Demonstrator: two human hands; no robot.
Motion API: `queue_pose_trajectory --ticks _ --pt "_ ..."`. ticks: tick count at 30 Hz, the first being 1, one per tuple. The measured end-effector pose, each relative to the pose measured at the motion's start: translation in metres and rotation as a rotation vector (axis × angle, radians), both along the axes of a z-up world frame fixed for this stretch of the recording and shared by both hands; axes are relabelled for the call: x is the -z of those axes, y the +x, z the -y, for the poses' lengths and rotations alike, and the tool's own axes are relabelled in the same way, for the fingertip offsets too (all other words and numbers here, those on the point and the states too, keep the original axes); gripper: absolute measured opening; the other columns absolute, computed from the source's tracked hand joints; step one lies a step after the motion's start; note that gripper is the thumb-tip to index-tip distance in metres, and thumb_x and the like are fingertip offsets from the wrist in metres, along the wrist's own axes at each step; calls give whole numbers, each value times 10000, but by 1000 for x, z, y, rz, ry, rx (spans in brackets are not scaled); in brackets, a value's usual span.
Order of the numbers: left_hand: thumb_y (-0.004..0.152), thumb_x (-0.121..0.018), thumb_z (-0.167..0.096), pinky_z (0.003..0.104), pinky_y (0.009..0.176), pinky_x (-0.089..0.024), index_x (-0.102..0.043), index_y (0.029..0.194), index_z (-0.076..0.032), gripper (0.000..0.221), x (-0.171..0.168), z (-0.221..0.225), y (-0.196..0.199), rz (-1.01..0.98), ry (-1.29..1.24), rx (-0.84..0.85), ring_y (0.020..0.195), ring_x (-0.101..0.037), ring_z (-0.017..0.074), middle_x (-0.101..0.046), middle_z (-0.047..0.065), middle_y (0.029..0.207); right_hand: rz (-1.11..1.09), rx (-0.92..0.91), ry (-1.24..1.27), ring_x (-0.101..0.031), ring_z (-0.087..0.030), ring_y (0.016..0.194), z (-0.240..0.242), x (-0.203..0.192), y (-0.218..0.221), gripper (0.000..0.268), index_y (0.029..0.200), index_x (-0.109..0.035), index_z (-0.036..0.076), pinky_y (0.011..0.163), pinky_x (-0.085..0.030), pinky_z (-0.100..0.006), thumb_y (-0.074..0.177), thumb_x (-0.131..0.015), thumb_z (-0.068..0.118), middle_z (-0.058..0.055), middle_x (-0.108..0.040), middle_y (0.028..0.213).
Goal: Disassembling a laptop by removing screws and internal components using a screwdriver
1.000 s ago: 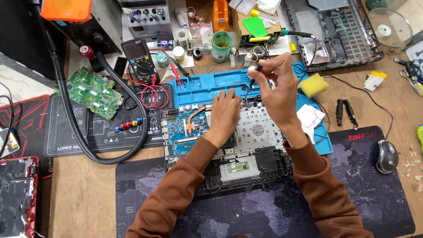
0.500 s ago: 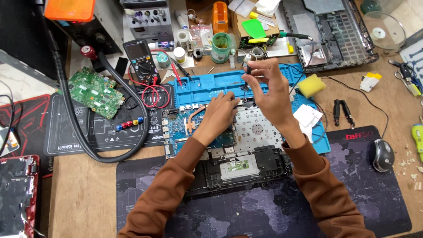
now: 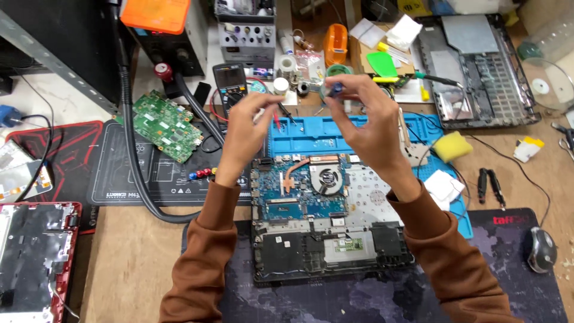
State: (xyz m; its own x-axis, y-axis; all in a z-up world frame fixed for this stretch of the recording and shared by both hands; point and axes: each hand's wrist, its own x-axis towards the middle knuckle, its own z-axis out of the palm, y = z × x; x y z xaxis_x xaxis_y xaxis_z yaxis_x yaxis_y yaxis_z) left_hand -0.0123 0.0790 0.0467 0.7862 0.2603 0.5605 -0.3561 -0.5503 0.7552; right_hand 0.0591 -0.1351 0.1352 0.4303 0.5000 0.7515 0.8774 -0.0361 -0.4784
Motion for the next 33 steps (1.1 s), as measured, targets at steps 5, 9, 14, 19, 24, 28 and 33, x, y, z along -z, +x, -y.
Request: queue_pose_trajectory --ticks 5,9,14,19,24,28,33 --pt "1028 -596 -74 306 808 -540 -753 1126 -164 207 -25 -37 -9 92 -118 -158 879 -674 200 -702 78 958 37 -114 59 -750 -263 949 -68 0 13 207 1144 -737 20 815 -639 -352 950 -778 -38 -99 -729 1051" --pt "1020 -527 -140 251 818 -509 -702 1148 -87 223 -26 -55 -6 62 -280 -378 970 -641 134 -663 58 1092 227 -173 -88 -731 -277 1078 -115 -10 23 229 1238 -620 -10 986 -624 -367 1031 -717 -23 -166 -723 1189" --pt "1036 -513 -160 279 821 -528 -685 1168 -73 233 -25 -64 -8 80 -316 -401 977 -644 162 -652 78 1075 307 -160 -105 -619 -241 925 -166 -5 42 145 1200 -636 13 835 -536 -367 1057 -661 7 -90 -704 1154" --pt "1027 -523 -130 273 821 -536 -697 1137 -69 215 -23 -67 -7 57 -359 -389 1000 -664 169 -666 83 1092 393 -118 -195 -578 -240 925 -194 14 59 114 1176 -625 15 713 -521 -373 1066 -608 36 -76 -694 1094" --pt "1028 -527 -160 270 803 -527 -704 1126 -116 207 -17 -70 -4 33 -375 -389 911 -646 137 -657 47 1074 371 -117 -230 -541 -234 900 -199 15 58 127 1161 -619 18 639 -507 -358 1045 -665 39 -81 -679 1059" --pt "1024 -533 -154 271 772 -526 -703 1114 -105 198 -18 -67 -2 22 -388 -377 894 -657 137 -657 49 1061 433 -130 -274 -525 -240 871 -203 18 57 141 1136 -597 24 679 -519 -351 1035 -680 76 -92 -694 1048" --pt "1001 -528 -132 286 835 -537 -704 1109 -120 206 -20 -64 0 16 -386 -384 975 -671 154 -680 60 1086 349 -94 -227 -572 -203 787 -215 42 73 361 1274 -453 90 575 -535 -302 1022 -698 11 -130 -696 991"
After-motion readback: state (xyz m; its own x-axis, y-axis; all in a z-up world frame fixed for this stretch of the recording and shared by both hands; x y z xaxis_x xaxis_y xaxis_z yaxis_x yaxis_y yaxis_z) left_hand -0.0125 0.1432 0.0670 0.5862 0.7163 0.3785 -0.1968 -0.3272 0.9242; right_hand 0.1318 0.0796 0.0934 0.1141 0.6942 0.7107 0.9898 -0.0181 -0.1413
